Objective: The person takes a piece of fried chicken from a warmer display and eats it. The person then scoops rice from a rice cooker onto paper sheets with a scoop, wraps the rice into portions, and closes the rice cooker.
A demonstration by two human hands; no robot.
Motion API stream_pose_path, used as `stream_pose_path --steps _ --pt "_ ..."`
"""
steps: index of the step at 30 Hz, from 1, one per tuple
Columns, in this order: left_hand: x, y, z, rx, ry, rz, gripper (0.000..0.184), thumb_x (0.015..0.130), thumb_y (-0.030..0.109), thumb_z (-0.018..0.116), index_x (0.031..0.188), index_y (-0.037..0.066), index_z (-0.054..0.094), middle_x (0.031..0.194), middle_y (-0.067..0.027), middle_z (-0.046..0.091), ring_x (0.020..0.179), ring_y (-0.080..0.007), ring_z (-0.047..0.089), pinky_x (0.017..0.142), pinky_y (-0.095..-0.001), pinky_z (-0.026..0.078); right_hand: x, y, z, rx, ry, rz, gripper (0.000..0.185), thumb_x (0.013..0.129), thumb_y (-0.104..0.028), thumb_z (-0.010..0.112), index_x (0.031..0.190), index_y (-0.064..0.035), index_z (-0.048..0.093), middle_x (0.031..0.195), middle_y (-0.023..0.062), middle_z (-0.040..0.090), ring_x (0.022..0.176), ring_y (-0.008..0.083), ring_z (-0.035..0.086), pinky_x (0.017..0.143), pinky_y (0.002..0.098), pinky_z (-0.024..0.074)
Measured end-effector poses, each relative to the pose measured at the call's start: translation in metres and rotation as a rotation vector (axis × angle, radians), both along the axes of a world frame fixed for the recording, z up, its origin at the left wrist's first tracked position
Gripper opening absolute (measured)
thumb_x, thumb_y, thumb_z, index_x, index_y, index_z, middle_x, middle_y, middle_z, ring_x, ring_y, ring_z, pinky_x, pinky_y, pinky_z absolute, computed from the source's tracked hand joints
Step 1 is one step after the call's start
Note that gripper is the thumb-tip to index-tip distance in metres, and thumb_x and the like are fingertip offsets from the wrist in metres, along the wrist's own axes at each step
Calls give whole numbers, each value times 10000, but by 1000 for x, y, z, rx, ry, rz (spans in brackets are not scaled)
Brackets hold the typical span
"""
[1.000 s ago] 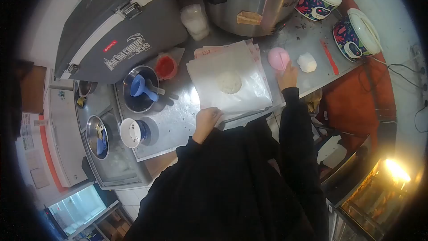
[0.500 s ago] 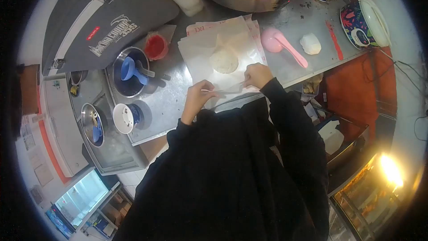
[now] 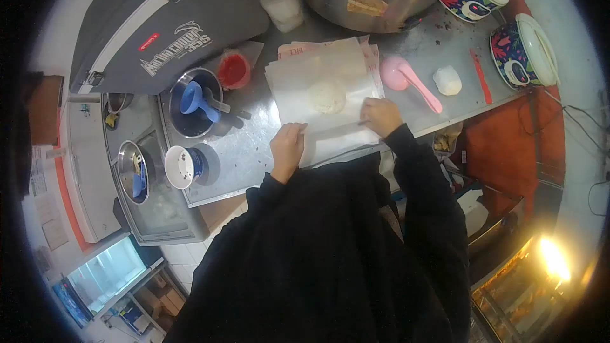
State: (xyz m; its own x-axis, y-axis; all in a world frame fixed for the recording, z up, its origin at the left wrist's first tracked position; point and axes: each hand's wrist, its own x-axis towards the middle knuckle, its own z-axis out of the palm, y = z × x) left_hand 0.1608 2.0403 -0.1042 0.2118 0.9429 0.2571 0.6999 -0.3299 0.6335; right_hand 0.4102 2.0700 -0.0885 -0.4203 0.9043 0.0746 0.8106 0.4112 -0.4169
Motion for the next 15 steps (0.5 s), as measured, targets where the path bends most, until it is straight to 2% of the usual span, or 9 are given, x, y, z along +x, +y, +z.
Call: stream_pose_path --steps 5,7,8,9,11,12,13,14,15 --pt "-26 -10 -5 107 28 -130 216 540 -34 565 728 73 551 746 -52 539 842 -236 511 659 -312 437 20 -28 -19 98 77 -104 65 572 -80 639 594 -82 578 655 30 531 651 236 544 600 346 432" --pt "-41 -16 -11 62 30 -344 246 500 -55 544 720 53 559 780 -73 545 903 -248 490 708 -305 433 25 -39 -21 -148 270 -64 35 578 -77 641 594 -89 613 641 32 547 630 245 552 599 335 443" --pt "-45 -15 -11 70 29 -344 246 500 -55 544 720 53 559 780 -73 545 903 -248 490 708 -305 433 26 -43 -19 -292 377 -74 21 592 -83 651 609 -86 639 664 49 576 636 223 572 604 301 450" --pt "-48 -16 -9 24 -76 -339 227 524 -64 534 723 42 558 786 -82 556 869 -255 507 691 -313 437 25 -44 -21 -287 375 -72 21 592 -83 651 609 -86 639 664 49 576 636 223 572 604 301 450" --pt "-46 -17 -10 -31 -180 -331 209 548 -73 525 726 32 558 793 -92 567 835 -261 525 673 -322 441 18 -49 -30 -200 748 -253 28 638 -90 654 647 -66 643 702 65 597 652 192 582 612 274 447" --pt "-38 -14 -13 -74 -330 -150 142 605 -62 515 709 26 554 766 -101 574 775 -282 540 636 -335 443 11 -45 -27 -126 702 -325 93 727 -133 607 733 -45 637 711 108 595 663 188 585 600 281 446" --pt "-31 -9 -18 -116 -476 31 89 662 -50 505 693 21 550 739 -110 582 715 -303 555 599 -348 446 2 -40 -28 -129 702 -328 93 727 -133 607 733 -45 637 711 108 595 663 188 585 600 281 446" --pt "-28 -3 -29 -199 -345 106 67 781 48 481 798 23 541 667 -128 577 619 -342 554 536 -376 437 -8 -35 -28 -110 656 -480 130 752 -147 580 762 -26 626 699 120 597 647 210 580 596 285 443" --pt "-22 7 -32 -199 -343 105 67 781 48 481 798 23 541 667 -128 577 619 -342 554 536 -376 437 -14 -29 -29 -89 606 -629 167 778 -161 552 791 -7 615 686 131 598 630 232 576 592 289 440"
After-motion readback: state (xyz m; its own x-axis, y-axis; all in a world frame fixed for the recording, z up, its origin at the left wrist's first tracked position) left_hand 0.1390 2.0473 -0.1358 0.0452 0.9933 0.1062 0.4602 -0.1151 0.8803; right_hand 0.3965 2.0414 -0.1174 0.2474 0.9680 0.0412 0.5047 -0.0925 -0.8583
